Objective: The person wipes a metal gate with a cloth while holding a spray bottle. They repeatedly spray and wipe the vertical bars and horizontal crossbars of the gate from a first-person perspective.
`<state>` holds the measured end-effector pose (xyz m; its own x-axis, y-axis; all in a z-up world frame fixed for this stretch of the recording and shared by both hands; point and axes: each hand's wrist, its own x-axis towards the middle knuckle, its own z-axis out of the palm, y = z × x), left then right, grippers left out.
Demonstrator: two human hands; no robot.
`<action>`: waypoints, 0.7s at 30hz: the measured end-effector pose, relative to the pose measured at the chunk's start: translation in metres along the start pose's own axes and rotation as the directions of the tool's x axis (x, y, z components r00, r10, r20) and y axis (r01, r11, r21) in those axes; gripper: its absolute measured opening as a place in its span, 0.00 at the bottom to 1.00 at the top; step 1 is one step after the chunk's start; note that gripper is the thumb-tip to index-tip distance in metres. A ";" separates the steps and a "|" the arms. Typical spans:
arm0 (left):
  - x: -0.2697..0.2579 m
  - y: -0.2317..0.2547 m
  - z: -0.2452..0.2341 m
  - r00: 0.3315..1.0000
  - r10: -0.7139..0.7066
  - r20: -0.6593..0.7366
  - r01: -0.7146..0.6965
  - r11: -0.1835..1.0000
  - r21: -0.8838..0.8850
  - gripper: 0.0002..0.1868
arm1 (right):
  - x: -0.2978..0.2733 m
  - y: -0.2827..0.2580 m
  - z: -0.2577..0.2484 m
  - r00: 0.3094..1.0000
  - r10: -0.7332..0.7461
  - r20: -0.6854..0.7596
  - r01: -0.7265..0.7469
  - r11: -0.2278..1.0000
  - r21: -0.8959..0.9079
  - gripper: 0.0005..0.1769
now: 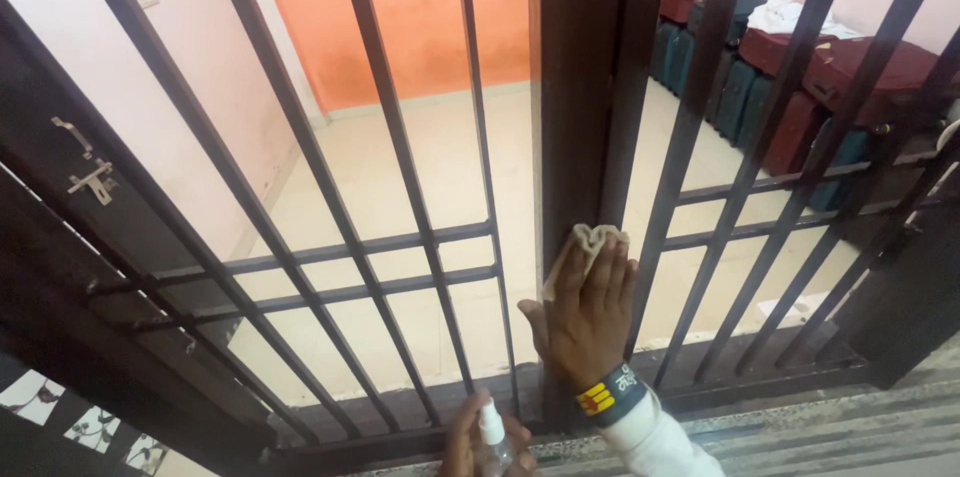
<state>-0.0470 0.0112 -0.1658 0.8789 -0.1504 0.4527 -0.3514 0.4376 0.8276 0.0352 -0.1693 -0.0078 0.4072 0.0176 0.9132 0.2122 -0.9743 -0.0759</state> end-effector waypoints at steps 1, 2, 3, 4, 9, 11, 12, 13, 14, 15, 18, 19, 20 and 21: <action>-0.002 -0.001 0.001 1.000 -0.018 -0.006 0.018 1.000 -0.005 0.46 | 0.002 -0.004 0.001 0.997 0.034 -0.067 -0.033 0.999 0.012 0.57; -0.004 -0.001 -0.003 0.998 0.034 0.044 -0.035 0.999 0.023 0.46 | -0.006 -0.011 0.000 0.986 0.163 -0.026 -0.160 0.981 0.112 0.57; -0.005 -0.002 -0.008 0.992 0.084 0.095 -0.089 0.995 0.048 0.46 | -0.024 -0.021 -0.003 0.958 0.286 0.028 -0.285 0.937 0.204 0.57; -0.003 -0.004 -0.013 0.979 0.142 0.148 -0.153 0.986 0.067 0.46 | -0.039 -0.027 -0.001 0.916 0.391 0.085 -0.398 0.871 0.289 0.56; -0.010 -0.010 -0.032 0.998 -0.002 0.059 0.002 1.000 0.009 0.41 | -0.135 -0.037 0.005 0.580 0.687 0.438 -0.807 0.415 0.420 0.47; -0.015 -0.006 -0.031 0.998 -0.011 0.067 0.009 0.999 0.036 0.40 | -0.154 -0.029 0.009 0.457 0.703 0.545 -0.883 0.281 0.376 0.45; -0.012 -0.004 -0.027 0.996 0.010 0.092 -0.013 1.000 0.025 0.39 | -0.153 -0.024 0.008 0.486 0.686 0.541 -0.869 0.310 0.386 0.43; -0.008 -0.001 -0.022 0.993 0.032 0.117 -0.034 0.999 0.014 0.39 | -0.141 -0.018 0.007 0.514 0.669 0.537 -0.854 0.338 0.396 0.41; -0.008 0.003 -0.016 0.996 0.007 0.091 -0.006 1.000 -0.002 0.39 | -0.123 -0.014 0.002 0.540 0.652 0.532 -0.839 0.365 0.404 0.39; -0.014 0.007 -0.008 0.998 -0.019 0.065 0.021 1.000 -0.019 0.39 | -0.100 -0.012 -0.005 0.653 0.608 0.451 -0.753 0.457 0.474 0.39; -0.021 0.000 0.013 0.988 -0.102 -0.117 0.107 0.994 0.036 0.41 | -0.022 -0.013 -0.033 0.881 0.435 0.185 -0.442 0.617 0.651 0.38; -0.026 -0.005 0.015 0.972 -0.129 -0.197 0.145 0.987 0.069 0.41 | -0.004 -0.017 -0.041 0.899 0.417 0.130 -0.400 0.664 0.632 0.36; -0.016 -0.011 0.006 0.912 -0.364 -0.191 0.343 0.930 -0.133 0.36 | 0.010 -0.020 -0.044 0.917 0.393 0.070 -0.351 0.709 0.611 0.34; 0.002 -0.016 -0.007 0.806 -0.576 -0.136 0.513 0.795 -0.324 0.37 | 0.017 -0.020 -0.044 0.931 0.366 0.010 -0.302 0.752 0.586 0.33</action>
<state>-0.0375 0.0103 -0.1806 0.9548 -0.2527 -0.1567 0.2761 0.5583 0.7823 -0.0014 -0.1597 0.0264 0.4653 -0.3376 0.8183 0.5576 -0.6061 -0.5672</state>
